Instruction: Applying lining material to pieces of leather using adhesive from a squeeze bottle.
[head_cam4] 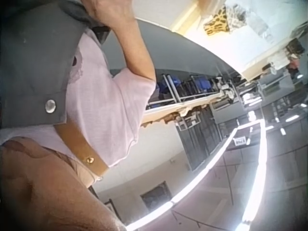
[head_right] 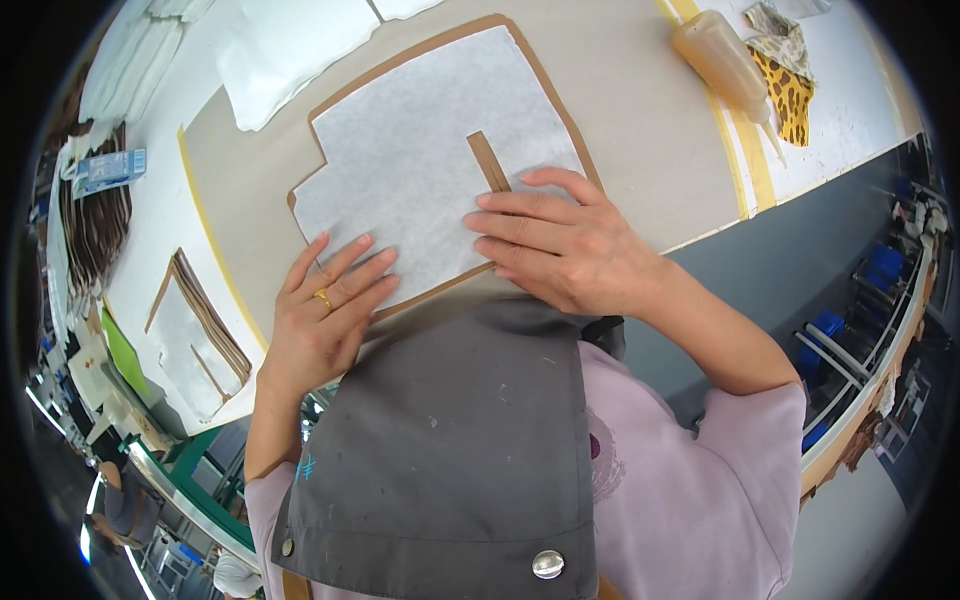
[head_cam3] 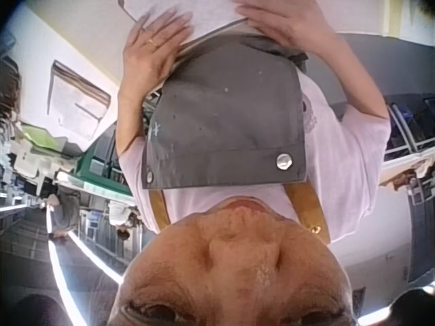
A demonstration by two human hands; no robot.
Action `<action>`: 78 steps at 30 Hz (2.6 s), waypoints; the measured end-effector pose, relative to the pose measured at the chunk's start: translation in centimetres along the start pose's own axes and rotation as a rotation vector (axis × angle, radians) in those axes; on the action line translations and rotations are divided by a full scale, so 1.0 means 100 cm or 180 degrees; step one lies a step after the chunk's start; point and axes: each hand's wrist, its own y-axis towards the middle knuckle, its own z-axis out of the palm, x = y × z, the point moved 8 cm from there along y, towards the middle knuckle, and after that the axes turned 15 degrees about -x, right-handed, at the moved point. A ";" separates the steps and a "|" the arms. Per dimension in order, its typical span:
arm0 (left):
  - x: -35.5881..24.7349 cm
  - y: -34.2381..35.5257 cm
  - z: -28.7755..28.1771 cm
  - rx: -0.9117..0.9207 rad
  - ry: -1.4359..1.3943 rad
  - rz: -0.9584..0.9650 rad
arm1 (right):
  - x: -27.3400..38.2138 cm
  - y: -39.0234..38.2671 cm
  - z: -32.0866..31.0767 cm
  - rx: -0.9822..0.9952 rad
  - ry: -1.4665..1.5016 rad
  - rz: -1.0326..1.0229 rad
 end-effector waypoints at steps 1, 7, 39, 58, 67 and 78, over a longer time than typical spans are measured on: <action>-0.002 0.001 0.000 0.0123 0.0000 -0.0016 | 0.000 -0.001 -0.002 0.0000 -0.0002 0.0008; -0.002 0.033 -0.015 0.0219 -0.0309 0.0151 | -0.021 -0.002 -0.030 0.0335 0.0636 0.0233; 0.023 0.039 0.032 -0.0246 0.0633 -0.0459 | -0.122 0.043 0.008 0.0209 -0.1632 0.0586; 0.021 -0.013 0.019 -0.0234 0.0656 -0.1043 | -0.159 0.089 -0.018 -0.0201 -0.0552 0.1868; 0.019 -0.011 0.019 -0.0271 0.0653 -0.1065 | -0.168 0.098 -0.012 0.0245 -0.0817 0.1890; 0.051 -0.013 -0.023 -0.2117 0.0180 -0.1781 | -0.103 0.071 -0.065 -0.1173 0.0661 0.0943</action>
